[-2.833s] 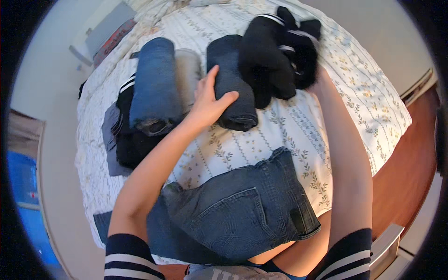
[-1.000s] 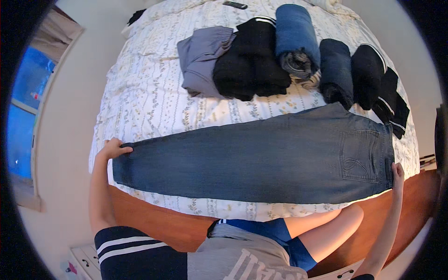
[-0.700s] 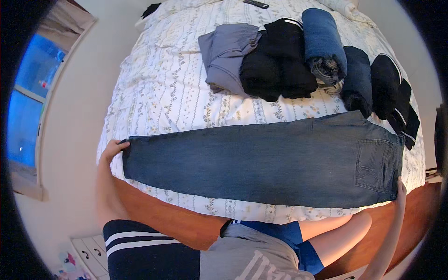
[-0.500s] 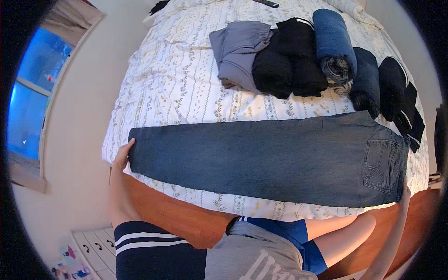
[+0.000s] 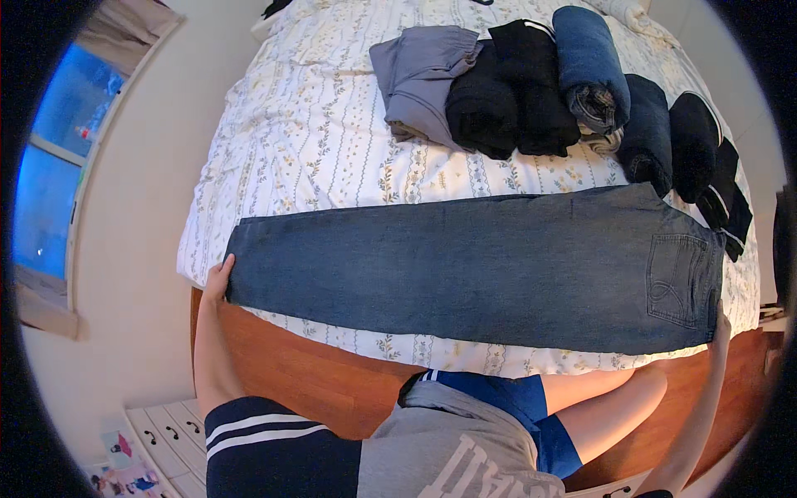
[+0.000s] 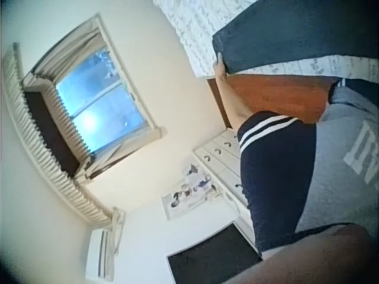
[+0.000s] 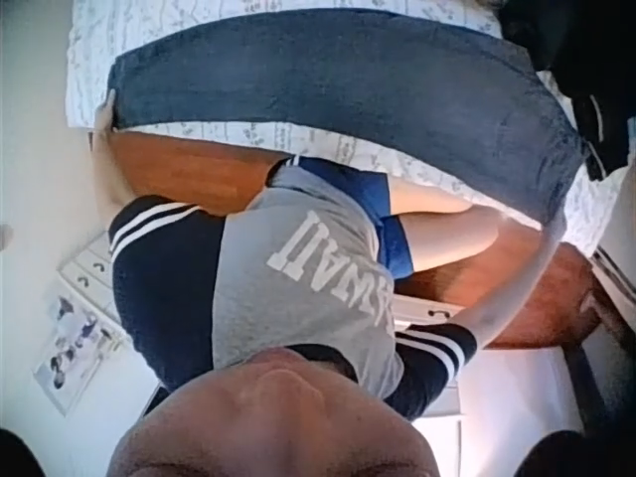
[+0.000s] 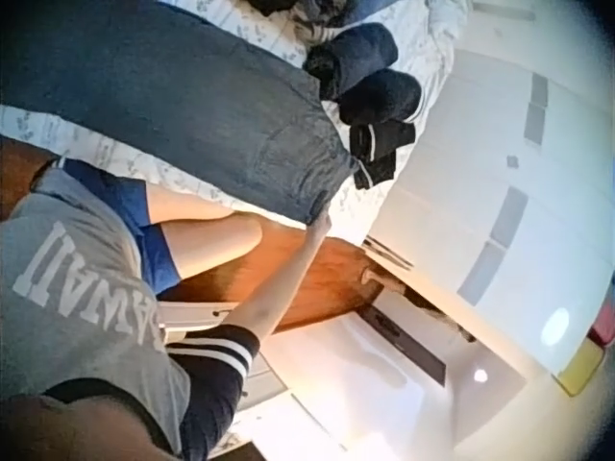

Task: Organizing a dresser drawer using a cardboard tube and folding pairs of jeans on a bed.

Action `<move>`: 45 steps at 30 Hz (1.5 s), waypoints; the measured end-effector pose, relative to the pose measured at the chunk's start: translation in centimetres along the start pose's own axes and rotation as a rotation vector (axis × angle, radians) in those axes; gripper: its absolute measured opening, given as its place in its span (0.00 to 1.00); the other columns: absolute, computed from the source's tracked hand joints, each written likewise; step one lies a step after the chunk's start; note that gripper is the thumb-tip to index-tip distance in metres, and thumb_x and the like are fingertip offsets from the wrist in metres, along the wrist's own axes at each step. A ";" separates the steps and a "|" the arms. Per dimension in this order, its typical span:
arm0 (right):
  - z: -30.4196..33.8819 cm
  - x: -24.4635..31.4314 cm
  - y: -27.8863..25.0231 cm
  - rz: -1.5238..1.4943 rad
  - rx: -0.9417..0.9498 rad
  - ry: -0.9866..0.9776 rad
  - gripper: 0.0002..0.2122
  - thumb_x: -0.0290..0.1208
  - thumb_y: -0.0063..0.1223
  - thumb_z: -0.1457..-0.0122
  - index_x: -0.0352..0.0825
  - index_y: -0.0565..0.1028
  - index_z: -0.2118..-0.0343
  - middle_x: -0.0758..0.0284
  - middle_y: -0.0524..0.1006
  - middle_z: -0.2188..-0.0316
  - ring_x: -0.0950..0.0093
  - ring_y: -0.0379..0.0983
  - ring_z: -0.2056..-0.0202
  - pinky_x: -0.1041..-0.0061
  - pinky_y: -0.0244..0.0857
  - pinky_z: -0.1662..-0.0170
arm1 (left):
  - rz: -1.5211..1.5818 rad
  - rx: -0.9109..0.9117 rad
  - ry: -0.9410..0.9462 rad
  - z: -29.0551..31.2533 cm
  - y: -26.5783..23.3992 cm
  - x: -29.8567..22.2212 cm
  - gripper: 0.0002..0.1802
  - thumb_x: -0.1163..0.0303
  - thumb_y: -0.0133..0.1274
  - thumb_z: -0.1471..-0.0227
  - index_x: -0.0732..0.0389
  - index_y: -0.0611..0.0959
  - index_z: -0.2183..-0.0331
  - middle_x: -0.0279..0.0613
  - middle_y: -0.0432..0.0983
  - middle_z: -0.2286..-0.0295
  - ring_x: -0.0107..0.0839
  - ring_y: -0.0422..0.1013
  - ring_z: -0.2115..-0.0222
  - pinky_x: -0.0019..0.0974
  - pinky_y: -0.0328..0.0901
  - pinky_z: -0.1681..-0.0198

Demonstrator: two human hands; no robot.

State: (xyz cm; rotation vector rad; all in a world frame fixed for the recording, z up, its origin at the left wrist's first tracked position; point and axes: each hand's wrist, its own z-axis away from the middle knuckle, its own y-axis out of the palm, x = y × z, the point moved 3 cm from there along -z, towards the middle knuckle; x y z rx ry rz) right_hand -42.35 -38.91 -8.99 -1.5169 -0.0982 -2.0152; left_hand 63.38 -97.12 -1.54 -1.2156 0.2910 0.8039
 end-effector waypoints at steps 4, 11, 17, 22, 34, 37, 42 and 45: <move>0.6 0.9 0.7 -0.053 -0.037 0.059 0.31 0.54 0.50 0.40 0.20 0.75 0.58 0.62 0.78 0.64 0.74 0.75 0.66 0.75 0.68 0.61 | 0.396 0.123 -0.013 -1.0 1.7 -2.3 0.34 0.47 0.53 0.45 0.71 0.77 0.54 0.45 0.77 0.58 0.31 0.72 0.57 0.32 0.63 0.51; 1.5 2.5 1.7 0.040 0.098 0.030 0.31 0.53 0.49 0.39 0.18 0.73 0.55 0.61 0.77 0.60 0.74 0.74 0.61 0.75 0.68 0.57 | 0.546 -0.143 0.079 -5.7 2.3 -5.7 0.25 0.51 0.53 0.44 0.65 0.77 0.59 0.41 0.77 0.68 0.33 0.73 0.67 0.38 0.67 0.60; -0.9 -0.1 -1.0 0.127 0.117 -0.013 0.30 0.53 0.49 0.39 0.20 0.74 0.56 0.61 0.78 0.61 0.76 0.73 0.64 0.77 0.66 0.57 | -0.086 -0.156 -0.003 -6.5 2.0 -2.8 0.35 0.45 0.55 0.48 0.71 0.78 0.56 0.44 0.78 0.65 0.33 0.72 0.66 0.38 0.65 0.61; -2.1 -0.2 -1.5 0.214 0.105 0.051 0.32 0.55 0.46 0.38 0.20 0.74 0.57 0.62 0.78 0.62 0.76 0.73 0.63 0.77 0.65 0.56 | 0.220 0.080 -0.165 -0.4 0.5 -0.8 0.41 0.43 0.57 0.51 0.75 0.77 0.54 0.48 0.77 0.62 0.38 0.72 0.60 0.37 0.64 0.54; 2.2 2.6 3.5 0.553 -0.244 -0.285 0.24 0.48 0.49 0.38 0.28 0.73 0.77 0.73 0.64 0.80 0.79 0.58 0.75 0.77 0.57 0.69 | -0.084 -0.240 0.142 -1.7 -7.1 0.7 0.27 0.56 0.58 0.49 0.72 0.78 0.58 0.49 0.78 0.64 0.37 0.74 0.63 0.39 0.67 0.56; 4.4 1.7 6.9 0.678 -0.409 -0.238 0.24 0.48 0.51 0.39 0.29 0.69 0.81 0.67 0.60 0.84 0.78 0.56 0.77 0.74 0.57 0.71 | -0.734 -0.314 0.235 -4.2 -4.4 2.1 0.24 0.60 0.60 0.51 0.65 0.75 0.57 0.53 0.77 0.68 0.46 0.73 0.66 0.45 0.66 0.60; 11.1 9.5 10.7 0.813 -0.684 -0.737 0.14 0.33 0.53 0.41 0.31 0.70 0.56 0.57 0.74 0.61 0.60 0.71 0.58 0.66 0.65 0.54 | -0.792 -0.723 0.685 -1.4 5.6 -14.2 0.22 0.71 0.58 0.54 0.58 0.76 0.54 0.50 0.72 0.55 0.50 0.67 0.53 0.50 0.63 0.52; 15.2 15.1 22.7 0.710 -0.290 -0.950 0.19 0.24 0.55 0.46 0.33 0.70 0.50 0.56 0.74 0.54 0.58 0.69 0.51 0.65 0.62 0.47 | -0.492 -0.373 1.170 7.9 18.6 -25.6 0.21 0.78 0.53 0.53 0.66 0.76 0.53 0.54 0.69 0.52 0.51 0.63 0.48 0.48 0.55 0.43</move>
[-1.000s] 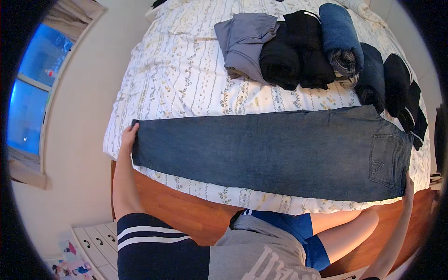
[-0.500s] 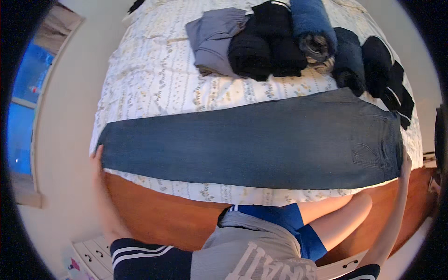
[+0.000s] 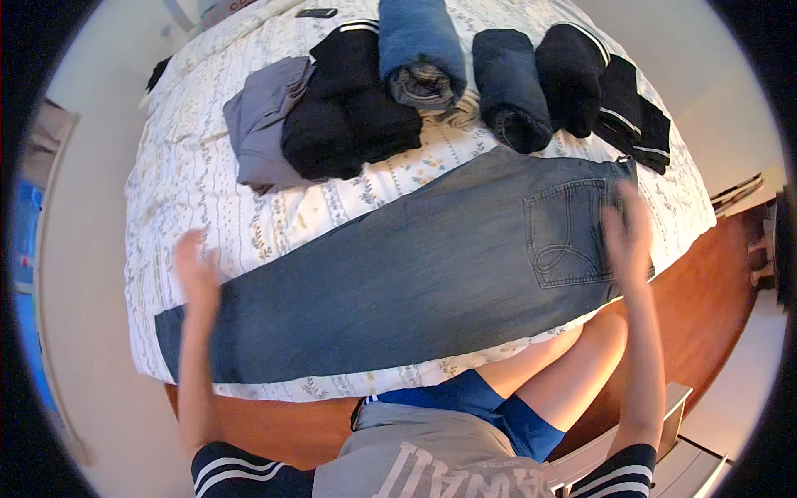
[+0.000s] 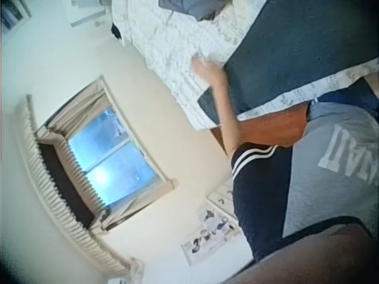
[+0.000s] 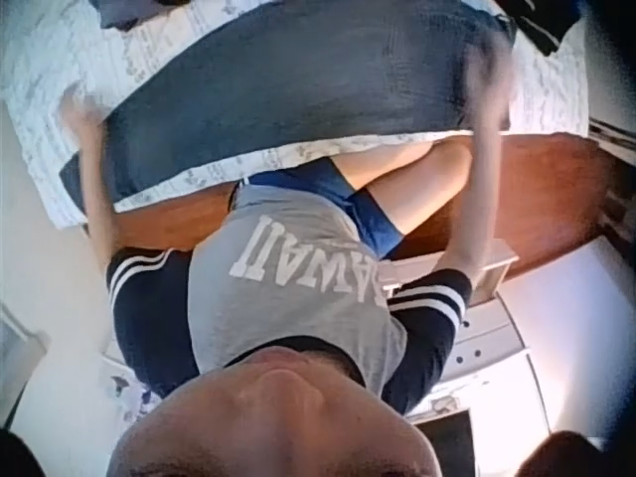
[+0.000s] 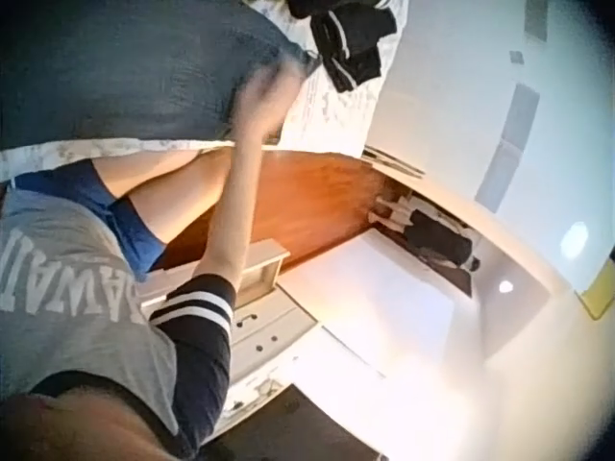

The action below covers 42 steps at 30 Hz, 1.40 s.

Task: Organizing a dresser drawer using a cardboard tube and folding pairs of jeans on a bed.

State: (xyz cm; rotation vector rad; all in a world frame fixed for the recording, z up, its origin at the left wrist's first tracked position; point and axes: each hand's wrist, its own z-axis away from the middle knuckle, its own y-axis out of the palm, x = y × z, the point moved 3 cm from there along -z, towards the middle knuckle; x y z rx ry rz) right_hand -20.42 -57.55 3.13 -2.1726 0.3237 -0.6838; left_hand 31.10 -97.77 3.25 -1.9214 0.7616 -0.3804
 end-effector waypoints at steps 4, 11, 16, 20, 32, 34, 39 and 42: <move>0.6 6.2 4.8 0.096 0.418 -0.440 0.28 0.39 0.57 0.46 0.40 0.65 0.42 0.60 0.63 0.40 0.59 0.55 0.38 0.55 0.48 0.37 | 0.528 0.399 0.648 -3.0 6.7 -27.5 0.25 0.73 0.55 0.55 0.61 0.76 0.52 0.54 0.68 0.49 0.51 0.60 0.44 0.53 0.51 0.39; 0.6 -0.9 4.6 0.391 0.524 -0.199 0.33 0.54 0.43 0.40 0.43 0.55 0.35 0.64 0.53 0.34 0.65 0.43 0.33 0.55 0.36 0.33 | 0.507 0.266 0.727 -8.1 12.9 -37.9 0.28 0.60 0.54 0.47 0.63 0.70 0.48 0.50 0.65 0.47 0.46 0.59 0.45 0.49 0.54 0.43; 0.7 -1.5 4.7 0.297 0.517 -0.161 0.34 0.52 0.44 0.40 0.39 0.55 0.36 0.64 0.53 0.34 0.64 0.44 0.33 0.55 0.36 0.34 | 0.706 0.328 0.254 -11.1 14.2 -38.5 0.18 0.64 0.63 0.55 0.65 0.77 0.66 0.47 0.75 0.70 0.39 0.70 0.69 0.40 0.64 0.65; 0.6 -1.4 4.7 0.261 0.491 -0.154 0.33 0.52 0.44 0.41 0.39 0.56 0.36 0.63 0.54 0.35 0.64 0.44 0.33 0.56 0.36 0.33 | 0.748 0.432 0.168 -12.8 13.1 -39.4 0.17 0.63 0.66 0.58 0.66 0.77 0.75 0.41 0.73 0.83 0.32 0.68 0.82 0.34 0.63 0.76; 0.9 -1.8 4.8 0.224 0.441 -0.152 0.32 0.53 0.43 0.41 0.39 0.58 0.37 0.64 0.55 0.35 0.65 0.45 0.33 0.56 0.35 0.33 | 0.606 0.177 0.702 -10.6 9.1 -41.9 0.11 0.71 0.62 0.57 0.62 0.74 0.76 0.45 0.70 0.77 0.44 0.69 0.72 0.41 0.63 0.70; 1.0 -1.9 4.8 0.218 0.436 -0.152 0.32 0.53 0.43 0.41 0.39 0.59 0.37 0.64 0.56 0.35 0.65 0.45 0.33 0.56 0.36 0.33 | 0.601 0.180 0.720 -9.8 9.2 -42.0 0.11 0.71 0.61 0.55 0.62 0.74 0.75 0.46 0.70 0.77 0.44 0.69 0.73 0.40 0.63 0.70; 1.2 -2.2 4.7 0.217 0.422 -0.150 0.32 0.53 0.43 0.41 0.38 0.59 0.38 0.64 0.56 0.35 0.65 0.45 0.33 0.56 0.36 0.33 | 0.599 0.669 0.281 -10.3 11.2 -41.6 0.09 0.70 0.59 0.51 0.59 0.73 0.71 0.41 0.74 0.75 0.37 0.70 0.73 0.34 0.62 0.70; 1.0 -2.0 4.6 0.209 0.414 -0.168 0.32 0.53 0.43 0.40 0.38 0.59 0.38 0.64 0.56 0.35 0.65 0.45 0.33 0.56 0.36 0.33 | 1.377 0.859 -0.282 -13.2 12.9 -41.4 0.10 0.71 0.60 0.52 0.56 0.75 0.67 0.31 0.74 0.72 0.24 0.69 0.69 0.26 0.60 0.65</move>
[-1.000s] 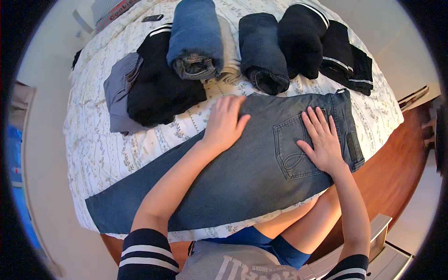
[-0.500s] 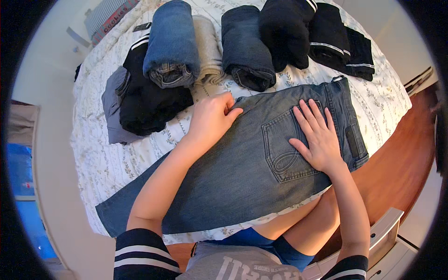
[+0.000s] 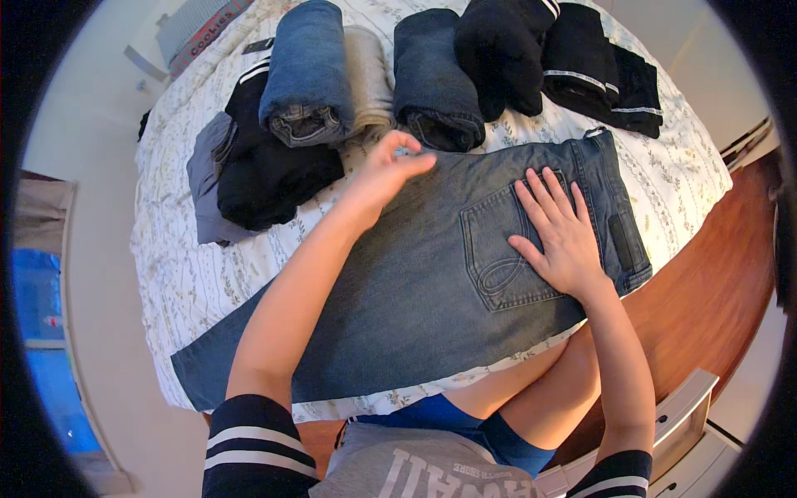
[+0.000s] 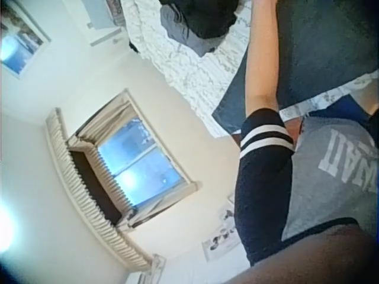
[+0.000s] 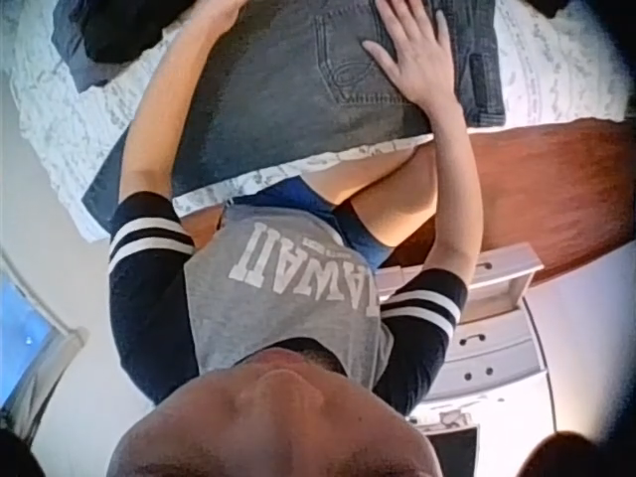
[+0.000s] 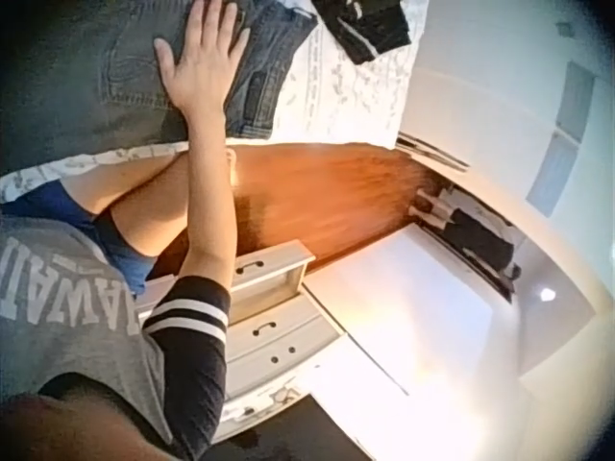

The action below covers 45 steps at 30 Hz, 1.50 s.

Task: Organizing a dresser drawer using a cardboard tube and folding pairs of jeans on a bed.

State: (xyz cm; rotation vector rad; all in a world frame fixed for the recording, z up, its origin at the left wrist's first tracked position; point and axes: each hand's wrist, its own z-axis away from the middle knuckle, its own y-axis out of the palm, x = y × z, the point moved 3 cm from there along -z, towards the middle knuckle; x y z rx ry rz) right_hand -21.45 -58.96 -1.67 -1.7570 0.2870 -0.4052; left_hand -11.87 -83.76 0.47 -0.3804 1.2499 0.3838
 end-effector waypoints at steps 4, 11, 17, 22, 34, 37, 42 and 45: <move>0.2 -0.1 -0.1 -0.011 0.012 -0.020 0.31 0.52 0.43 0.40 0.38 0.60 0.38 0.64 0.57 0.36 0.64 0.47 0.34 0.56 0.38 0.34 | -0.081 -0.003 -0.083 -4.0 -1.6 2.9 0.16 0.74 0.61 0.54 0.58 0.76 0.61 0.35 0.77 0.71 0.25 0.70 0.68 0.28 0.62 0.62; -1.6 3.6 -2.5 -0.042 -0.164 -0.030 0.29 0.45 0.55 0.46 0.35 0.67 0.44 0.59 0.68 0.43 0.61 0.59 0.39 0.56 0.48 0.37 | -0.539 -0.024 0.154 -4.6 -1.8 4.4 0.18 0.71 0.63 0.55 0.62 0.74 0.62 0.42 0.78 0.71 0.28 0.72 0.68 0.34 0.66 0.66; -3.3 5.5 1.2 -0.202 -0.052 -0.268 0.28 0.51 0.46 0.41 0.36 0.66 0.43 0.61 0.65 0.41 0.64 0.52 0.36 0.56 0.41 0.34 | -0.894 -0.057 0.104 -2.7 -2.3 2.5 0.30 0.58 0.67 0.59 0.69 0.77 0.58 0.54 0.78 0.64 0.38 0.75 0.63 0.39 0.67 0.58; -3.3 5.0 1.9 -0.216 -0.040 -0.231 0.29 0.53 0.43 0.40 0.35 0.66 0.42 0.63 0.64 0.40 0.67 0.51 0.35 0.56 0.38 0.34 | -0.645 0.178 0.288 -0.8 -1.1 1.6 0.17 0.69 0.63 0.55 0.66 0.80 0.63 0.46 0.78 0.70 0.32 0.74 0.67 0.34 0.67 0.64; -1.2 -0.2 -1.0 0.192 -0.099 0.151 0.31 0.47 0.49 0.43 0.34 0.62 0.40 0.65 0.60 0.37 0.67 0.50 0.35 0.54 0.40 0.35 | -1.184 0.014 1.043 7.5 3.8 3.3 0.08 0.74 0.51 0.57 0.63 0.76 0.69 0.46 0.73 0.57 0.40 0.71 0.55 0.39 0.68 0.55; -1.8 0.9 -2.2 0.186 -0.193 0.148 0.29 0.40 0.52 0.45 0.31 0.64 0.42 0.60 0.61 0.39 0.63 0.52 0.36 0.53 0.43 0.36 | -1.152 0.091 0.916 7.1 3.8 4.5 0.10 0.75 0.50 0.55 0.66 0.75 0.67 0.52 0.66 0.47 0.46 0.62 0.44 0.43 0.60 0.43; -3.9 11.4 -2.1 -0.254 -0.098 -0.414 0.32 0.45 0.54 0.46 0.33 0.62 0.40 0.55 0.59 0.38 0.62 0.54 0.37 0.57 0.46 0.36 | -1.122 0.049 0.860 7.3 3.8 6.1 0.26 0.68 0.50 0.52 0.65 0.72 0.49 0.54 0.63 0.45 0.47 0.57 0.42 0.49 0.49 0.37; -3.3 10.3 1.5 -0.342 -0.022 -0.230 0.36 0.55 0.51 0.46 0.35 0.60 0.39 0.55 0.59 0.38 0.61 0.53 0.37 0.58 0.45 0.36 | -1.245 0.069 0.707 10.0 1.9 5.3 0.29 0.66 0.51 0.50 0.60 0.69 0.45 0.48 0.61 0.43 0.45 0.55 0.41 0.51 0.48 0.37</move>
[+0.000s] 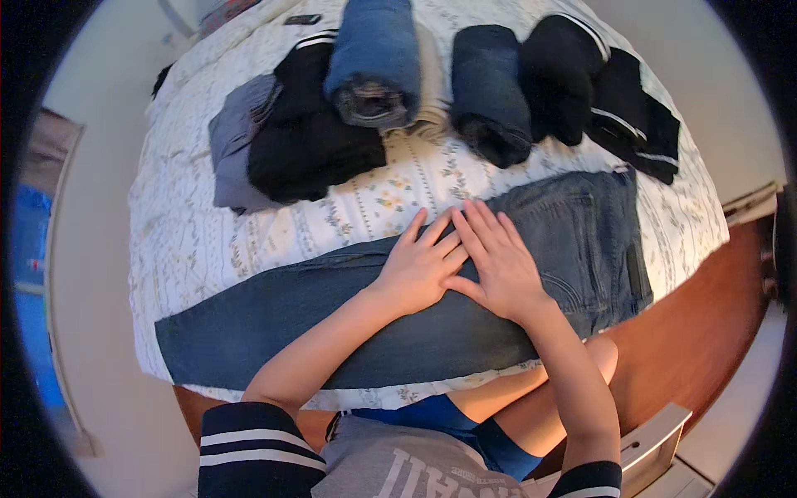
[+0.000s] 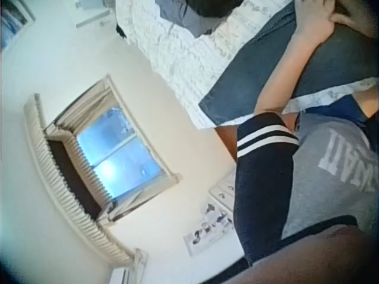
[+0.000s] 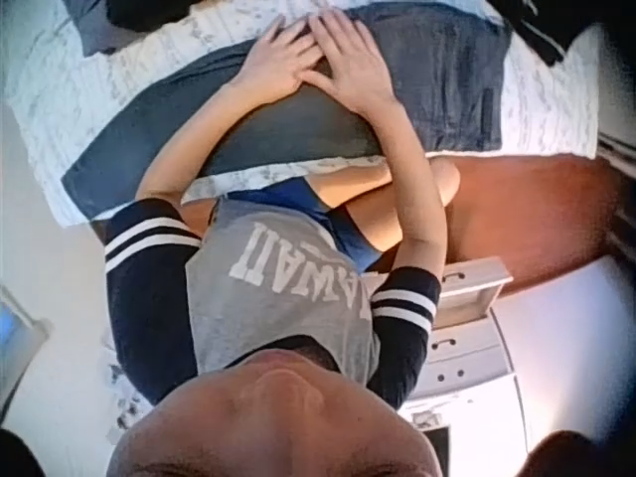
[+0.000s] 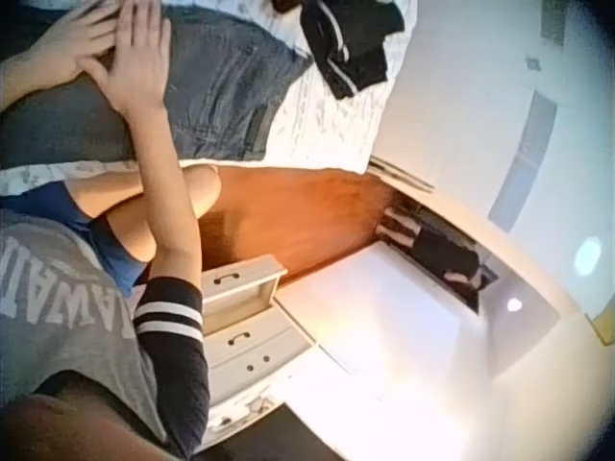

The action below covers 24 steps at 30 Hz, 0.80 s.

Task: Organizing a dresser drawer using a cardboard tube and folding pairs of jeans on a bed.

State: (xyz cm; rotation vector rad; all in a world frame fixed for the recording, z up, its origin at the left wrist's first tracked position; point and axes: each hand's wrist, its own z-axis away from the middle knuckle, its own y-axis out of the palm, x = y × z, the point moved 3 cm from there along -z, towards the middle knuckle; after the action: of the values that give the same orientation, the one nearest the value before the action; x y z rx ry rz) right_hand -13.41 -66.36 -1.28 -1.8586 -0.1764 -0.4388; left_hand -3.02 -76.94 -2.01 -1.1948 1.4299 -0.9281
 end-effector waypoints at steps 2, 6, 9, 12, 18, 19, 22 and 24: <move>0.2 0.1 0.7 0.086 0.049 -0.026 0.39 0.60 0.48 0.46 0.36 0.59 0.38 0.55 0.58 0.38 0.61 0.52 0.36 0.59 0.44 0.35 | -0.072 0.113 -0.074 2.9 -1.2 1.5 0.30 0.66 0.52 0.49 0.58 0.68 0.43 0.45 0.60 0.42 0.45 0.54 0.39 0.52 0.47 0.37; -0.2 0.7 0.9 0.211 0.127 0.002 0.38 0.59 0.46 0.45 0.37 0.59 0.37 0.57 0.57 0.37 0.62 0.48 0.35 0.59 0.42 0.34 | -0.206 0.114 -0.347 11.6 -5.4 6.9 0.29 0.68 0.53 0.49 0.54 0.69 0.44 0.44 0.63 0.43 0.41 0.57 0.40 0.53 0.50 0.38; -0.2 0.9 1.1 0.235 0.138 -0.013 0.37 0.59 0.46 0.44 0.40 0.58 0.37 0.57 0.55 0.36 0.62 0.47 0.34 0.59 0.41 0.34 | -0.286 0.109 -0.521 20.1 -8.0 11.3 0.29 0.67 0.53 0.48 0.52 0.69 0.43 0.45 0.63 0.43 0.42 0.56 0.40 0.54 0.48 0.37; -0.3 1.2 1.1 0.270 0.169 -0.007 0.35 0.58 0.46 0.43 0.44 0.57 0.36 0.57 0.54 0.35 0.60 0.46 0.34 0.57 0.41 0.34 | -0.315 0.079 -0.760 29.4 -10.5 14.8 0.29 0.61 0.54 0.48 0.52 0.70 0.44 0.45 0.63 0.44 0.43 0.56 0.40 0.53 0.45 0.36; 0.1 2.2 1.3 0.381 0.211 0.059 0.34 0.53 0.48 0.43 0.44 0.56 0.35 0.56 0.51 0.34 0.60 0.43 0.33 0.57 0.37 0.33 | -0.711 -0.080 -1.380 49.8 -14.4 17.9 0.35 0.48 0.51 0.46 0.60 0.69 0.44 0.55 0.65 0.47 0.50 0.59 0.44 0.51 0.51 0.41; 0.0 2.9 1.3 0.408 0.202 0.049 0.33 0.46 0.48 0.42 0.32 0.56 0.37 0.54 0.50 0.35 0.59 0.44 0.34 0.57 0.39 0.33 | -0.600 -0.161 -1.499 55.0 -14.6 18.6 0.39 0.45 0.52 0.48 0.64 0.68 0.44 0.58 0.66 0.48 0.52 0.60 0.45 0.49 0.53 0.41; -0.6 5.1 1.8 0.414 0.218 0.114 0.32 0.38 0.48 0.44 0.20 0.57 0.41 0.51 0.50 0.35 0.56 0.46 0.34 0.58 0.42 0.34 | -0.409 -0.219 -1.670 61.7 -15.2 20.4 0.48 0.40 0.54 0.51 0.72 0.66 0.45 0.63 0.67 0.50 0.54 0.63 0.47 0.45 0.57 0.44; -0.8 5.9 2.5 0.101 0.159 0.202 0.30 0.33 0.49 0.45 0.17 0.59 0.43 0.47 0.51 0.37 0.52 0.52 0.37 0.58 0.50 0.37 | -0.153 -0.303 -1.725 64.0 -16.3 21.7 0.52 0.38 0.57 0.55 0.76 0.67 0.46 0.65 0.70 0.53 0.51 0.68 0.52 0.43 0.61 0.47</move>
State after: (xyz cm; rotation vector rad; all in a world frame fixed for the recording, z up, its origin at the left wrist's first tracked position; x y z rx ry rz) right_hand -7.31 -68.53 -1.03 -1.6477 0.0192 -0.5237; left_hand 62.93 -98.72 -3.48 -1.6023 0.0316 0.3894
